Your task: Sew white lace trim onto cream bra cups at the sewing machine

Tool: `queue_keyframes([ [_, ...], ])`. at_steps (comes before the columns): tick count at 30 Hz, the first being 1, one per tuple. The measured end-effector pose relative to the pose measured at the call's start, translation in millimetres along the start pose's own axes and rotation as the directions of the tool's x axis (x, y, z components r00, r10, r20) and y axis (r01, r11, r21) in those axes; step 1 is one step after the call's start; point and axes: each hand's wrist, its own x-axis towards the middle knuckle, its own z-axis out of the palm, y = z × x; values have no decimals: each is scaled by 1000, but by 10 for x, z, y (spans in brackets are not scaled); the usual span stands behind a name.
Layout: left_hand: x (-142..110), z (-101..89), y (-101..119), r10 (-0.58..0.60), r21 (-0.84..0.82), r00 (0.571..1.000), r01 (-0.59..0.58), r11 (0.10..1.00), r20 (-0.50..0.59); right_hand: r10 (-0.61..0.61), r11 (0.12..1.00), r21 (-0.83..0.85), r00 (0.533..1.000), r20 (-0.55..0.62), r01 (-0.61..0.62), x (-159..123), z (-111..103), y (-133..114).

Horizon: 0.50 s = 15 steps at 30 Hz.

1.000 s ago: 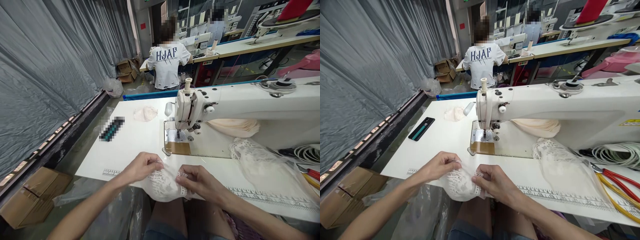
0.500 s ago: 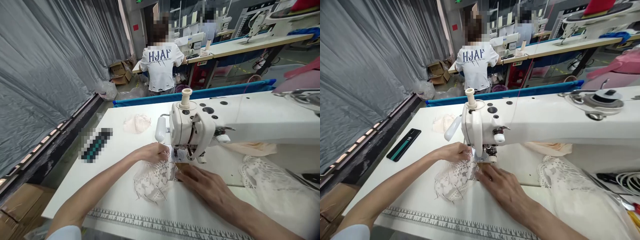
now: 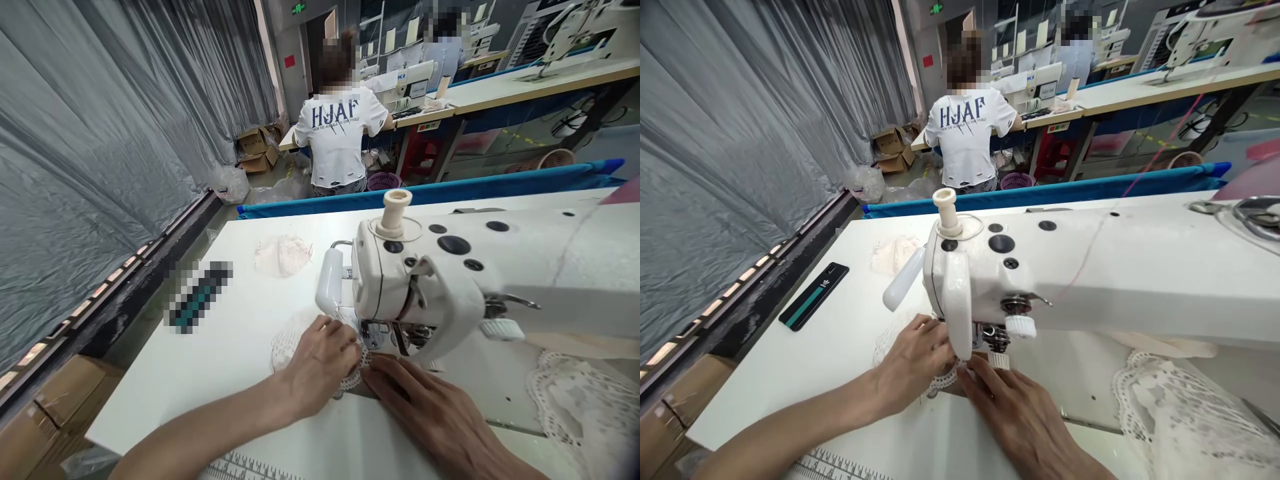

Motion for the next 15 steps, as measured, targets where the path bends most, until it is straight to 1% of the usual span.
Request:
queue_keyframes([
  [1,-29,23,23,27,10,1000,-27,1000,4,-2,1000,13,1000,-14,2,-9,-14,6],
  [3,-54,54,30,21,38,999,-20,999,-28,4,999,46,1000,-27,-3,-34,-50,19],
  [5,-58,61,16,19,67,998,-15,998,-58,21,997,74,1000,-17,-20,-62,-79,26],
  [7,-60,44,7,38,89,997,-32,995,-62,34,996,87,999,-1,-34,-87,-91,26],
  [11,-72,-4,22,66,125,995,-57,991,-69,41,995,94,999,5,-41,-104,-66,18],
  [15,-73,-9,35,80,120,991,-67,991,-108,64,995,82,997,-36,-61,-88,-36,11],
])
